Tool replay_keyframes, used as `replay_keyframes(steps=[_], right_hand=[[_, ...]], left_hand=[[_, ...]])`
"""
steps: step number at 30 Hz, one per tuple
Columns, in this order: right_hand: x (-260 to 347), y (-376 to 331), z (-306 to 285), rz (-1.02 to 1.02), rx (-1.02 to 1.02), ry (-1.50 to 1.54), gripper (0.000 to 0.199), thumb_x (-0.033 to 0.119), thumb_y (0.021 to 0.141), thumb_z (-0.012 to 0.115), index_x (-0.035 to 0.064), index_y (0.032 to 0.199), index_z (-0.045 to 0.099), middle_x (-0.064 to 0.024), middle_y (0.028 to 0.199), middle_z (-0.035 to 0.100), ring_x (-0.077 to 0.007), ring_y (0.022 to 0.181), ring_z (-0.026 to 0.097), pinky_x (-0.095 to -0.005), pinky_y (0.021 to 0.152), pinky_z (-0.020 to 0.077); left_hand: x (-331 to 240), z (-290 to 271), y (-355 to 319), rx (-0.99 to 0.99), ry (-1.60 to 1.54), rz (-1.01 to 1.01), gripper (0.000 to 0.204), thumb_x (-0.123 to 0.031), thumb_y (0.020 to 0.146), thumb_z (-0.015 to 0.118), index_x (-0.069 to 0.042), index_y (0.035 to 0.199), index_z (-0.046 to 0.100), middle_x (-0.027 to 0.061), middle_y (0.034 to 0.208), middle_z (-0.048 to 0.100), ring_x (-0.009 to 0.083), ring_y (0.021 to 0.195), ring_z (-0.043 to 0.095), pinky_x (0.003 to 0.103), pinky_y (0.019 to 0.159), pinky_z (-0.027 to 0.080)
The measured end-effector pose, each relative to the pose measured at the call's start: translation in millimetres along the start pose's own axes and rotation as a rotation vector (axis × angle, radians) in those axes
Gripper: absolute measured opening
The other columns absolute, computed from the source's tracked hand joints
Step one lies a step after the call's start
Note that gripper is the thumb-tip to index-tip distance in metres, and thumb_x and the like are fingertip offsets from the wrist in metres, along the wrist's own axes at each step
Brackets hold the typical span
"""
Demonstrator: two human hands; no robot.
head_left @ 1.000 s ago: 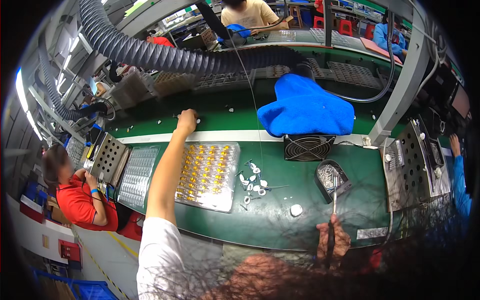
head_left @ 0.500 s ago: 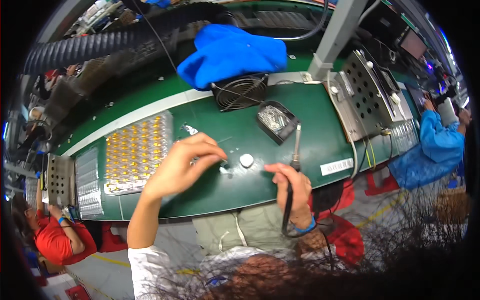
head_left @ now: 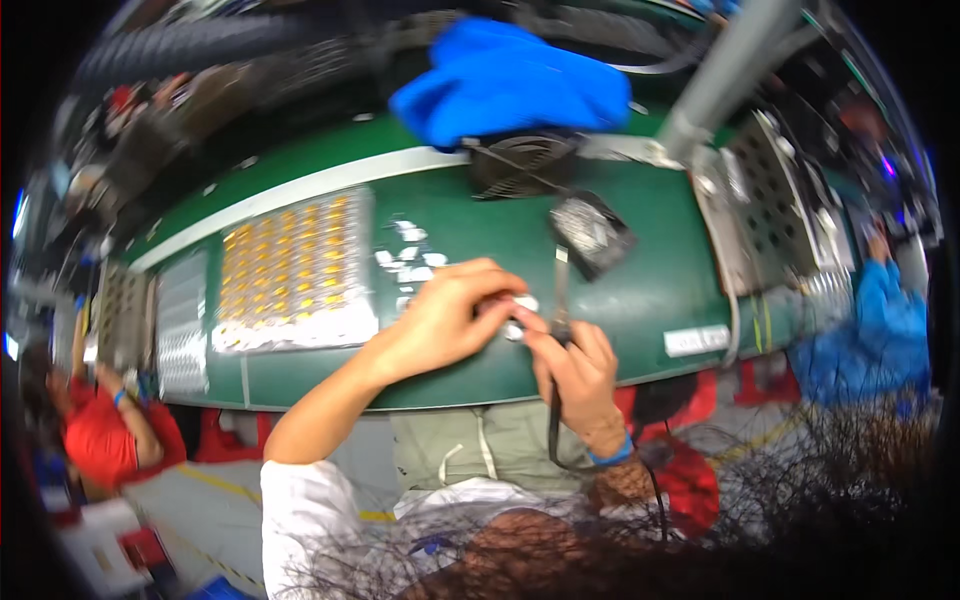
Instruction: Soldering electronic components onto a circuit board at a factory workstation.
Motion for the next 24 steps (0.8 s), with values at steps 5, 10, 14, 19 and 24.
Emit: replay_keyframes(steps=[5, 10, 14, 19, 24], right_hand=[[4, 3, -12, 0.017, 0.054, -0.114, 0.038, -0.002, 0.077, 0.076, 0.0058, 0.114, 0.073, -0.0102, 0.105, 0.072, -0.0281, 0.079, 0.063, -0.0400, 0.069, 0.0492], [4, 5, -13, 0.083, -0.013, 0.036, 0.035, -0.007, 0.083, 0.074, -0.0002, 0.117, 0.066, -0.0154, 0.121, 0.075, -0.0302, 0.082, 0.065, -0.0399, 0.073, 0.0521], [-2, -5, -6, 0.180, -0.058, 0.153, 0.042, 0.001, 0.093, 0.068, 0.0132, 0.132, 0.071, -0.0160, 0.097, 0.064, -0.0351, 0.081, 0.061, -0.0444, 0.075, 0.0505], [-1, -5, -7, 0.192, -0.051, 0.150, 0.039, 0.000, 0.092, 0.068, 0.0108, 0.130, 0.071, -0.0167, 0.103, 0.069, -0.0347, 0.082, 0.064, -0.0440, 0.075, 0.0521], [-1, -1, -5, 0.137, -0.095, 0.169, 0.036, 0.000, 0.092, 0.069, 0.0078, 0.128, 0.070, -0.0163, 0.109, 0.073, -0.0332, 0.084, 0.067, -0.0413, 0.076, 0.0544]], left_hand=[[-13, -35, -20, -0.255, 0.217, 0.141, 0.026, 0.001, 0.089, 0.075, -0.001, 0.115, 0.071, 0.0141, 0.110, 0.071, 0.0325, 0.103, 0.070, 0.036, 0.081, 0.057], [39, -137, -98, -0.562, 0.676, -0.103, 0.023, 0.003, 0.089, 0.073, 0.000, 0.112, 0.073, 0.0184, 0.102, 0.076, 0.0319, 0.092, 0.075, 0.037, 0.081, 0.059], [86, -204, -134, -0.617, 0.801, -0.271, 0.019, 0.000, 0.093, 0.066, 0.002, 0.111, 0.072, 0.0224, 0.102, 0.074, 0.0394, 0.092, 0.073, 0.041, 0.082, 0.057], [106, -224, -118, -0.540, 0.875, -0.169, 0.019, 0.000, 0.093, 0.066, 0.001, 0.110, 0.074, 0.0199, 0.107, 0.074, 0.0383, 0.100, 0.070, 0.043, 0.088, 0.056], [138, -230, -122, -0.528, 0.871, -0.266, 0.018, -0.002, 0.090, 0.070, 0.000, 0.107, 0.075, 0.0199, 0.104, 0.074, 0.0390, 0.097, 0.070, 0.044, 0.087, 0.056]])
Point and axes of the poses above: each hand's wrist, its own y-axis towards the middle knuckle, its own z-axis out of the palm, x = y × z, the point moved 1 cm from there along y, towards the middle knuckle
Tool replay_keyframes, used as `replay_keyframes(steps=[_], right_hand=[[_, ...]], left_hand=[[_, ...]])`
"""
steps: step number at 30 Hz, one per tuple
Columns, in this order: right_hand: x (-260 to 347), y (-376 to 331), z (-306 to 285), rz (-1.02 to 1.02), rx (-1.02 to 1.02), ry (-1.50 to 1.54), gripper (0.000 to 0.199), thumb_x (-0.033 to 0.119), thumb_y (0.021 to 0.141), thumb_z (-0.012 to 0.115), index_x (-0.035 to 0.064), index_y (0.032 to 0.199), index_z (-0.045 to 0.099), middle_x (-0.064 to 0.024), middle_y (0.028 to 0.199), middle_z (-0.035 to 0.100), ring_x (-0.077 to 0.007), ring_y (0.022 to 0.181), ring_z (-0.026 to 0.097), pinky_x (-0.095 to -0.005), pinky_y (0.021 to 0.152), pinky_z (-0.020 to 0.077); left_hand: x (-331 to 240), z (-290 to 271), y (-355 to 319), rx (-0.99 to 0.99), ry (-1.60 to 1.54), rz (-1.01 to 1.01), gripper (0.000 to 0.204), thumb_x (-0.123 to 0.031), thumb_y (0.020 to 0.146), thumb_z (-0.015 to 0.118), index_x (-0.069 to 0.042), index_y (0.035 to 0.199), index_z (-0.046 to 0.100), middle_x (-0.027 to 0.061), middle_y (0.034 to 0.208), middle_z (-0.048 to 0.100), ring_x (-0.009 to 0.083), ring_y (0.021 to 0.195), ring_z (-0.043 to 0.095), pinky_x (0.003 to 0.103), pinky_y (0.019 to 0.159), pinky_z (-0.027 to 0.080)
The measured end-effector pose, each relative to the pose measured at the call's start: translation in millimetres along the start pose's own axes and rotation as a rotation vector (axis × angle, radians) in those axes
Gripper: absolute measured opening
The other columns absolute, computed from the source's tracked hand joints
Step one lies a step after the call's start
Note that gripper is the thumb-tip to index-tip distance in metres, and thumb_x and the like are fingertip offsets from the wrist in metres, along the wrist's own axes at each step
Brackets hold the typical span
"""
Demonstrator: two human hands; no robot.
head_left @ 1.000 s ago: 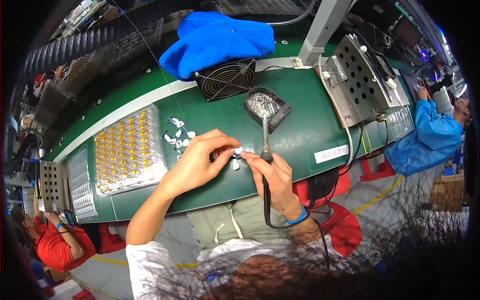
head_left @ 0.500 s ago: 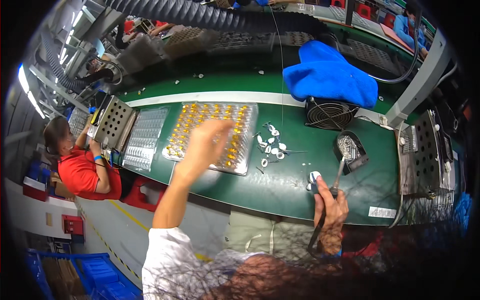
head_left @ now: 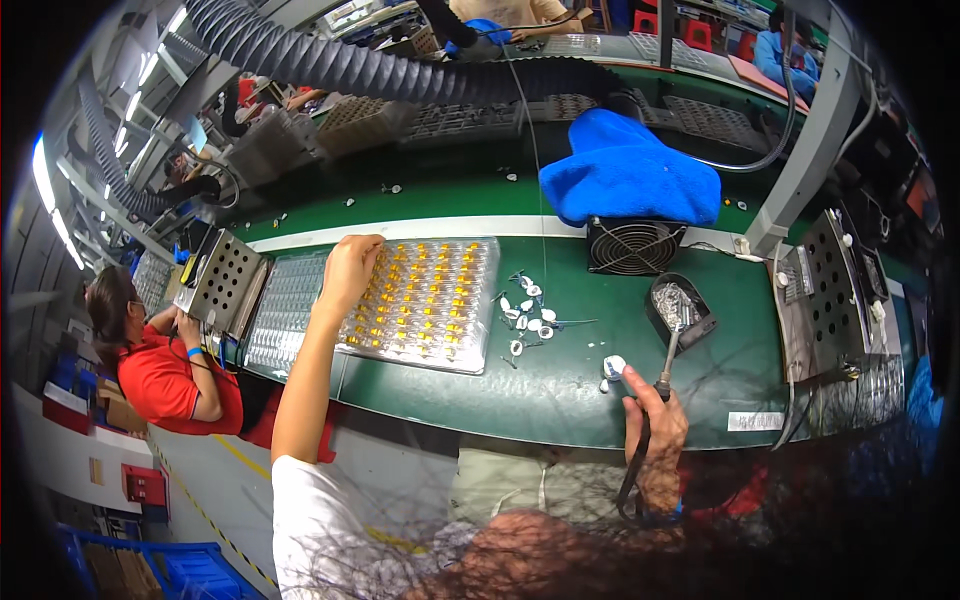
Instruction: Soldering electronic components onto a circuit board at a factory workstation.
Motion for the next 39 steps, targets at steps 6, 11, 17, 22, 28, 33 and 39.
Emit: replay_keyframes(steps=[6, 11, 17, 22, 28, 33, 39], right_hand=[[-5, -4, -6, -0.020, -0.041, -0.018, 0.042, -0.006, 0.085, 0.073, 0.0054, 0.125, 0.073, -0.0163, 0.108, 0.074, -0.0308, 0.079, 0.067, -0.0381, 0.073, 0.0540], [-5, 2, -13, -0.113, -0.004, 0.086, 0.047, -0.003, 0.093, 0.070, 0.0013, 0.137, 0.055, -0.0173, 0.117, 0.076, -0.0313, 0.080, 0.070, -0.0376, 0.077, 0.0569], [-6, -18, -34, -0.114, -0.047, 0.173, 0.046, 0.022, 0.105, 0.063, -0.0040, 0.141, 0.049, -0.0195, 0.107, 0.078, -0.0228, 0.068, 0.071, -0.0334, 0.063, 0.0580], [-3, -30, -53, -0.038, -0.017, 0.103, 0.055, 0.038, 0.097, 0.073, -0.0056, 0.129, 0.061, -0.0168, 0.088, 0.075, -0.0268, 0.069, 0.071, -0.0343, 0.061, 0.0577], [-9, -36, -43, -0.004, -0.068, -0.007, 0.042, 0.023, 0.084, 0.087, -0.0049, 0.109, 0.067, -0.0157, 0.084, 0.072, -0.0325, 0.076, 0.074, -0.0371, 0.067, 0.0602], [-12, -33, -38, -0.058, -0.054, 0.009, 0.040, 0.010, 0.070, 0.093, -0.0016, 0.100, 0.070, -0.0129, 0.084, 0.073, -0.0283, 0.073, 0.073, -0.0393, 0.074, 0.0639], [-10, -31, -37, -0.070, 0.027, -0.018, 0.048, 0.009, 0.069, 0.095, 0.0002, 0.108, 0.069, -0.0139, 0.089, 0.074, -0.0311, 0.080, 0.074, -0.0426, 0.078, 0.0638]], left_hand=[[-67, -6, 6, -0.033, -0.466, -0.182, 0.014, 0.005, 0.091, 0.072, 0.006, 0.104, 0.073, 0.0122, 0.103, 0.074, 0.0173, 0.097, 0.072, 0.028, 0.088, 0.057], [-174, -3, -9, 0.181, -1.008, -0.050, 0.020, 0.013, 0.089, 0.071, 0.006, 0.108, 0.073, 0.0129, 0.119, 0.066, 0.0192, 0.104, 0.068, 0.030, 0.092, 0.058], [-275, 22, -6, 0.452, -1.203, 0.038, 0.016, 0.006, 0.094, 0.070, 0.005, 0.109, 0.074, 0.0123, 0.118, 0.068, 0.0174, 0.104, 0.067, 0.029, 0.088, 0.056], [-291, 53, -12, 0.467, -1.040, 0.104, 0.016, 0.002, 0.097, 0.069, 0.003, 0.113, 0.072, 0.0107, 0.115, 0.069, 0.0165, 0.105, 0.067, 0.026, 0.091, 0.054], [-293, 73, -28, 0.470, -1.032, 0.138, 0.015, 0.001, 0.099, 0.066, 0.004, 0.112, 0.072, 0.0111, 0.116, 0.069, 0.0174, 0.102, 0.068, 0.027, 0.090, 0.056], [-297, 75, -35, 0.500, -1.039, 0.127, 0.014, 0.002, 0.099, 0.066, 0.004, 0.111, 0.072, 0.0117, 0.115, 0.070, 0.0172, 0.101, 0.069, 0.027, 0.087, 0.057], [-299, 74, -38, 0.476, -1.074, 0.102, 0.013, 0.003, 0.096, 0.069, 0.003, 0.108, 0.073, 0.0118, 0.110, 0.072, 0.0203, 0.097, 0.070, 0.030, 0.083, 0.057]])
Point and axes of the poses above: each hand's wrist, its own y-axis towards the middle knuckle, its own z-axis out of the palm, x = y × z, the point moved 1 cm from there along y, towards the middle knuckle
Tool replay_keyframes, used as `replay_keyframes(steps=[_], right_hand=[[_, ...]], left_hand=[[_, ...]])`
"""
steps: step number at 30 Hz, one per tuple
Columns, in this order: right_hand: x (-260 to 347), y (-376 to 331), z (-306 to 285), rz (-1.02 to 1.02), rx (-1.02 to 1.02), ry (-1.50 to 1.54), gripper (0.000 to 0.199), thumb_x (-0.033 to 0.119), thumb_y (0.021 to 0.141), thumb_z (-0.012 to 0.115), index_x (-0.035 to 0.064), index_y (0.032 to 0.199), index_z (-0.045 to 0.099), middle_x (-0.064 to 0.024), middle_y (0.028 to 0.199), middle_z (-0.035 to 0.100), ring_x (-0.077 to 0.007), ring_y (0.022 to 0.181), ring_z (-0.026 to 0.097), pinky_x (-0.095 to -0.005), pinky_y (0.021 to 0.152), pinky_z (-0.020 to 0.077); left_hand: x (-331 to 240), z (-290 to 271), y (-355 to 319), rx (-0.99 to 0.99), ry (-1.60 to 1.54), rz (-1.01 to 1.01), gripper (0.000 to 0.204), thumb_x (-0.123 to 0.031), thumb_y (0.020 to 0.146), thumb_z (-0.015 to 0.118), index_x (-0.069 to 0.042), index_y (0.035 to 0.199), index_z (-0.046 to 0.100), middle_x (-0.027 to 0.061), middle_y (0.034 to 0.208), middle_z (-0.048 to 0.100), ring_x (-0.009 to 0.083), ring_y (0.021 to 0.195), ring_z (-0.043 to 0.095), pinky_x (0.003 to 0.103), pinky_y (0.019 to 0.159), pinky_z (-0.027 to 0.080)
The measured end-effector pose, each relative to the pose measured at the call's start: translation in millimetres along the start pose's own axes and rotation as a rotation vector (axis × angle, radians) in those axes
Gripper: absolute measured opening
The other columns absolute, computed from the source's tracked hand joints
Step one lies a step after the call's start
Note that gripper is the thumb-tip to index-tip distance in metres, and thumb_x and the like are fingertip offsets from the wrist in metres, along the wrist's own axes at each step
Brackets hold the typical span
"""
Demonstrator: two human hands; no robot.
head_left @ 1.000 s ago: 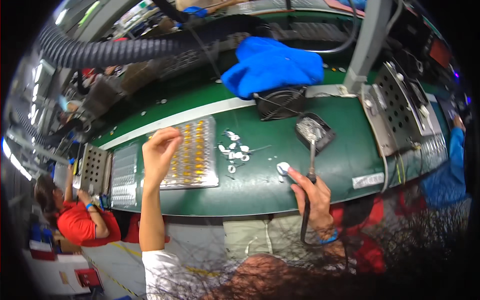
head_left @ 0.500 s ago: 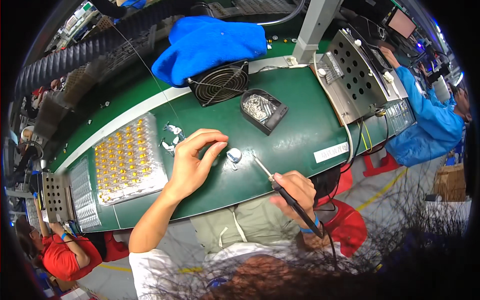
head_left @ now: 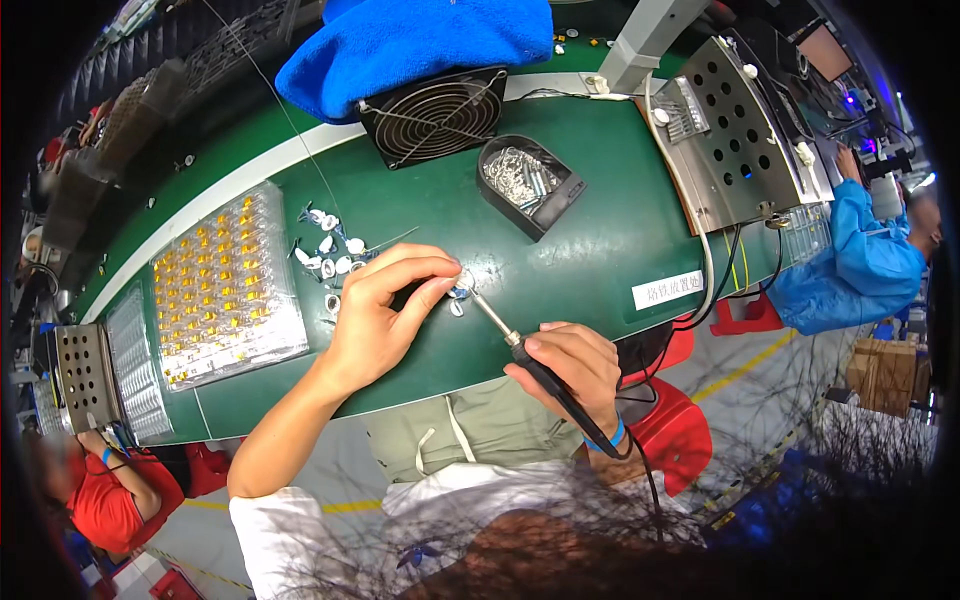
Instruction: Soldering electronic components onto a circuit board at a factory workstation.
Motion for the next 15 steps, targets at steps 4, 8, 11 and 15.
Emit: replay_keyframes(steps=[4, 8, 11, 15], right_hand=[[-0.2, -1.5, 0.1, -0.006, 0.008, 0.010, 0.048, 0.010, 0.070, 0.095, 0.0008, 0.109, 0.069, -0.0141, 0.090, 0.074, -0.0300, 0.079, 0.073, -0.0424, 0.079, 0.0638], [-0.3, -1.0, 1.1, -0.013, 0.013, 0.011, 0.047, 0.010, 0.071, 0.094, 0.0015, 0.110, 0.069, -0.0139, 0.090, 0.074, -0.0292, 0.079, 0.073, -0.0421, 0.079, 0.0638], [-0.5, -0.8, 1.4, -0.019, 0.014, 0.003, 0.047, 0.011, 0.071, 0.094, 0.0018, 0.110, 0.069, -0.0136, 0.090, 0.074, -0.0286, 0.078, 0.073, -0.0417, 0.079, 0.0639], [-1.0, -1.0, 2.0, -0.027, 0.015, -0.010, 0.047, 0.012, 0.071, 0.094, 0.0020, 0.110, 0.070, -0.0131, 0.089, 0.074, -0.0280, 0.078, 0.072, -0.0412, 0.078, 0.0639]], left_hand=[[1.4, 1.2, -0.3, -0.023, 0.028, 0.057, 0.013, 0.003, 0.093, 0.072, 0.002, 0.105, 0.074, 0.0124, 0.106, 0.073, 0.0247, 0.094, 0.072, 0.033, 0.082, 0.058], [1.9, -0.5, -0.7, 0.000, 0.043, 0.057, 0.012, 0.004, 0.094, 0.071, 0.003, 0.106, 0.074, 0.0135, 0.109, 0.073, 0.0225, 0.099, 0.072, 0.031, 0.085, 0.058], [1.0, -0.2, -0.5, -0.004, 0.057, 0.076, 0.012, 0.004, 0.093, 0.072, 0.002, 0.105, 0.074, 0.0133, 0.109, 0.073, 0.0229, 0.099, 0.072, 0.031, 0.085, 0.058], [-0.1, -0.2, 0.3, -0.005, 0.092, 0.106, 0.013, 0.004, 0.092, 0.072, 0.002, 0.105, 0.074, 0.0136, 0.108, 0.073, 0.0240, 0.098, 0.073, 0.032, 0.086, 0.059]])
Point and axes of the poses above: each hand's wrist, its own y-axis towards the middle knuckle, its own z-axis out of the palm, x = y × z, the point moved 1 cm from there along y, towards the middle knuckle
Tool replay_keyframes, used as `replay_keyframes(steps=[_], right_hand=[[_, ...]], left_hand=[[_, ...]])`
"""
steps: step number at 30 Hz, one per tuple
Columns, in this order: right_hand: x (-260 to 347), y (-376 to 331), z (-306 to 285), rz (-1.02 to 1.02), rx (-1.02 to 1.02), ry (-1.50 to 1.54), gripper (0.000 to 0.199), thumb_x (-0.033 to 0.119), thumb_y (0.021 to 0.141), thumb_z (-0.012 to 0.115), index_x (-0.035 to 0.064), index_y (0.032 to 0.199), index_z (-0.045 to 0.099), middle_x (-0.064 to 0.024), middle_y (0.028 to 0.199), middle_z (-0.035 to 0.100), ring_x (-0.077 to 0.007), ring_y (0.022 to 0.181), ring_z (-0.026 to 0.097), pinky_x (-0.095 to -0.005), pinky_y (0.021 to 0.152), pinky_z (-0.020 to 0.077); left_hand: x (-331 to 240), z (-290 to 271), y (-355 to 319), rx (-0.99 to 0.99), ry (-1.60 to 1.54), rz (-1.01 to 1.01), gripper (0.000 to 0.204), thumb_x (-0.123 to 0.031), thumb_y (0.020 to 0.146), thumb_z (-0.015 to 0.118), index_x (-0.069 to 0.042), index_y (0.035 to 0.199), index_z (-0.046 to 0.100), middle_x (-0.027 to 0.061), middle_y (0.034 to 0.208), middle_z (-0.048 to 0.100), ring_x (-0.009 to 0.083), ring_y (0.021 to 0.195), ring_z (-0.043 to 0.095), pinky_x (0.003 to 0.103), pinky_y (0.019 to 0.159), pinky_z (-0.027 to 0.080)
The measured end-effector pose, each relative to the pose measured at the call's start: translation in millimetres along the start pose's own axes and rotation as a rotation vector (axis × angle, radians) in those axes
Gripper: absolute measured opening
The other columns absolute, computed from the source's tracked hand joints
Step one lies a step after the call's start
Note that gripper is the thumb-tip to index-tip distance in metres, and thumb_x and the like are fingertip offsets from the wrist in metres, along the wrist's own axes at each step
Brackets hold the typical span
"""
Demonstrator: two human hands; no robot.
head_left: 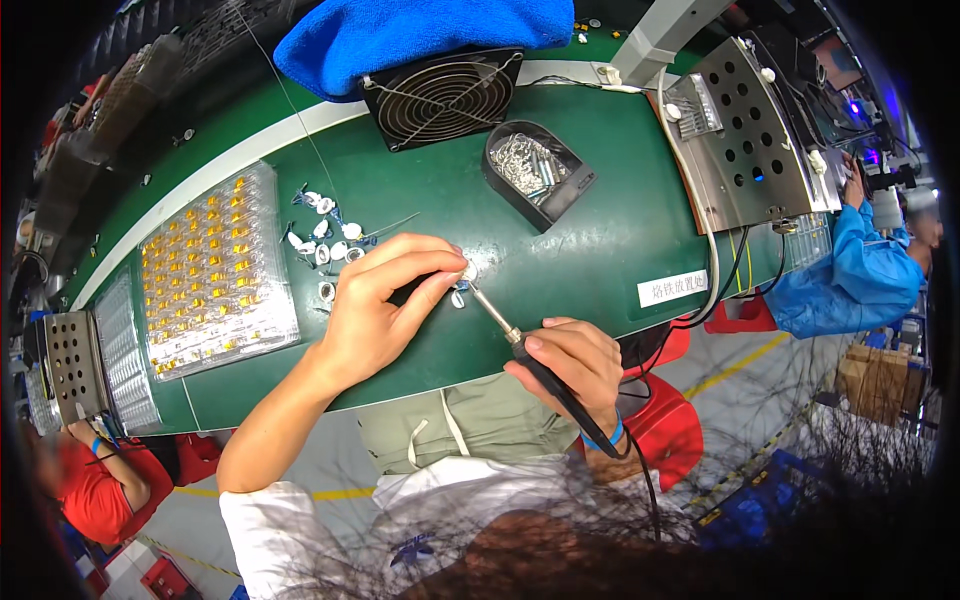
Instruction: Soldering electronic components onto a circuit board at a factory workstation.
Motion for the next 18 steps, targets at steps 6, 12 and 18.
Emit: replay_keyframes(steps=[6, 12, 18], right_hand=[[1.3, 1.1, 0.3, 0.006, 0.001, -0.011, 0.045, 0.012, 0.072, 0.094, 0.0021, 0.109, 0.071, -0.0128, 0.089, 0.074, -0.0278, 0.078, 0.072, -0.0409, 0.078, 0.0640], [0.9, 1.2, 0.5, 0.003, 0.003, -0.015, 0.046, 0.013, 0.072, 0.094, 0.0017, 0.110, 0.070, -0.0129, 0.090, 0.074, -0.0280, 0.078, 0.072, -0.0408, 0.078, 0.0642], [-0.6, -1.4, -0.9, -0.005, -0.039, 0.003, 0.048, 0.013, 0.071, 0.095, 0.0012, 0.111, 0.070, -0.0130, 0.091, 0.074, -0.0296, 0.079, 0.073, -0.0409, 0.076, 0.0647]], left_hand=[[-0.6, 0.5, -0.4, -0.007, 0.019, 0.008, 0.013, 0.004, 0.091, 0.073, 0.002, 0.104, 0.074, 0.0137, 0.108, 0.074, 0.0247, 0.098, 0.073, 0.032, 0.085, 0.059], [-1.0, 0.7, 0.6, -0.002, 0.028, 0.008, 0.014, 0.005, 0.091, 0.073, 0.002, 0.104, 0.074, 0.0136, 0.108, 0.074, 0.0249, 0.098, 0.073, 0.032, 0.085, 0.059], [-0.6, 0.2, -0.1, 0.003, 0.023, 0.005, 0.015, 0.005, 0.090, 0.073, 0.001, 0.105, 0.074, 0.0134, 0.109, 0.073, 0.0250, 0.100, 0.073, 0.033, 0.087, 0.059]])
Point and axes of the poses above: each hand's wrist, its own y-axis towards the middle knuckle, its own z-axis out of the palm, x = y × z, the point moved 1 cm from there along y, towards the middle knuckle
